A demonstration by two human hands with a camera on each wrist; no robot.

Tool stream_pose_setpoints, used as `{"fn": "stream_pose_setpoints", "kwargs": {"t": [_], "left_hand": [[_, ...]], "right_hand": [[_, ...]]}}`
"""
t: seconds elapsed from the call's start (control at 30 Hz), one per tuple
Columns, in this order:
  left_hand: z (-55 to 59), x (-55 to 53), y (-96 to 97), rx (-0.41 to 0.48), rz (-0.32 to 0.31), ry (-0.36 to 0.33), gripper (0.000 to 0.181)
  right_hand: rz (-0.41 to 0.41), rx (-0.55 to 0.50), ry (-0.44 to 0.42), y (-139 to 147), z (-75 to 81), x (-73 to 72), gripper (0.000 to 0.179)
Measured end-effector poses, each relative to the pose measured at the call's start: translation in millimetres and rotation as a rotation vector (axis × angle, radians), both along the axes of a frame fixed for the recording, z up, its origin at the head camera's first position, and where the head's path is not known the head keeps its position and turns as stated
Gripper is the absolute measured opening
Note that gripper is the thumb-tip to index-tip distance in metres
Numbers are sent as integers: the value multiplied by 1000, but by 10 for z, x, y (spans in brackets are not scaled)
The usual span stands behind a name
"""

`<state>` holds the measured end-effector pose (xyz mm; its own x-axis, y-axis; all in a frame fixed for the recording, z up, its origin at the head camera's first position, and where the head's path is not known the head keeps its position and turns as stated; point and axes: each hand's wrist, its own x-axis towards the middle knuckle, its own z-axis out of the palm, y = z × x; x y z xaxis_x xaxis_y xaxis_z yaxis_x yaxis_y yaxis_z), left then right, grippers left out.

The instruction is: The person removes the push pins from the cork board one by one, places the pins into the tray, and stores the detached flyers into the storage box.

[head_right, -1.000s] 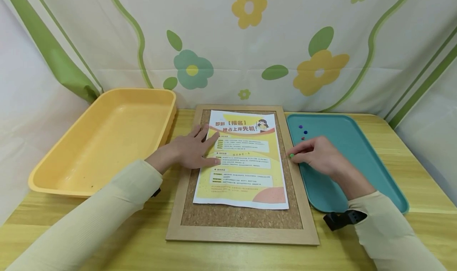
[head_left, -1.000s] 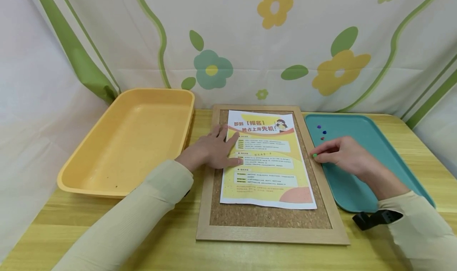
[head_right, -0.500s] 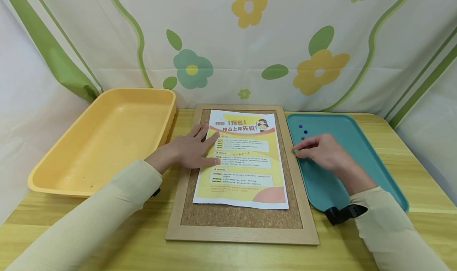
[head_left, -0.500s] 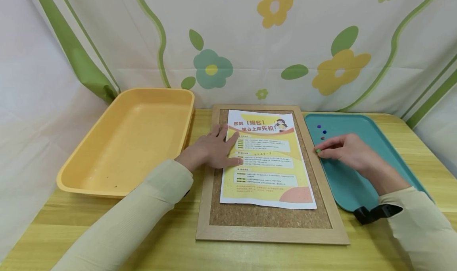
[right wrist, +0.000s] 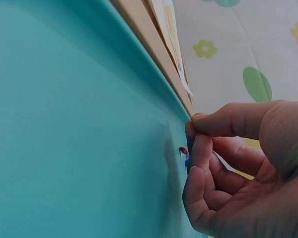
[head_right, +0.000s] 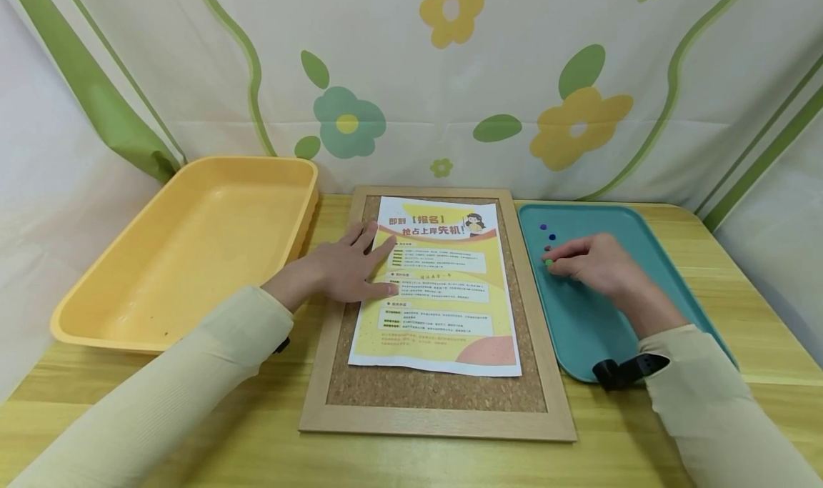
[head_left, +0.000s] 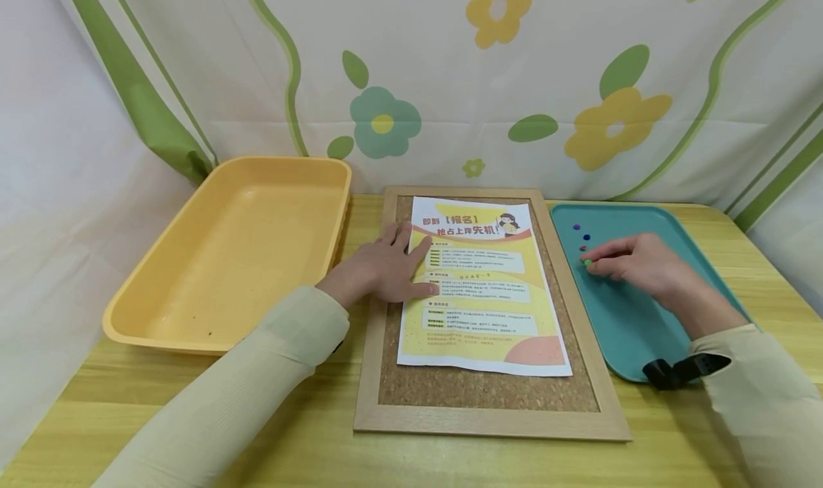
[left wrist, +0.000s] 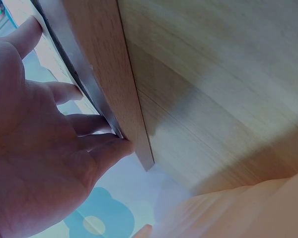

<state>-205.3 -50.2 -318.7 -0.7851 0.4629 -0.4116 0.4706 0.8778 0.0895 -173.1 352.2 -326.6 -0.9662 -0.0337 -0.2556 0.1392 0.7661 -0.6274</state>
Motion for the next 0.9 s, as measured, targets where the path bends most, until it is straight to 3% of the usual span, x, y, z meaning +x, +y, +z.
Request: {"fn": "stream_pose_setpoints", "kwargs": {"t": [0.9], "left_hand": [[25,10,0,-15,-1,-7,94]], "right_hand": [[-149,-16,1,214,-76,-218,45]]}}
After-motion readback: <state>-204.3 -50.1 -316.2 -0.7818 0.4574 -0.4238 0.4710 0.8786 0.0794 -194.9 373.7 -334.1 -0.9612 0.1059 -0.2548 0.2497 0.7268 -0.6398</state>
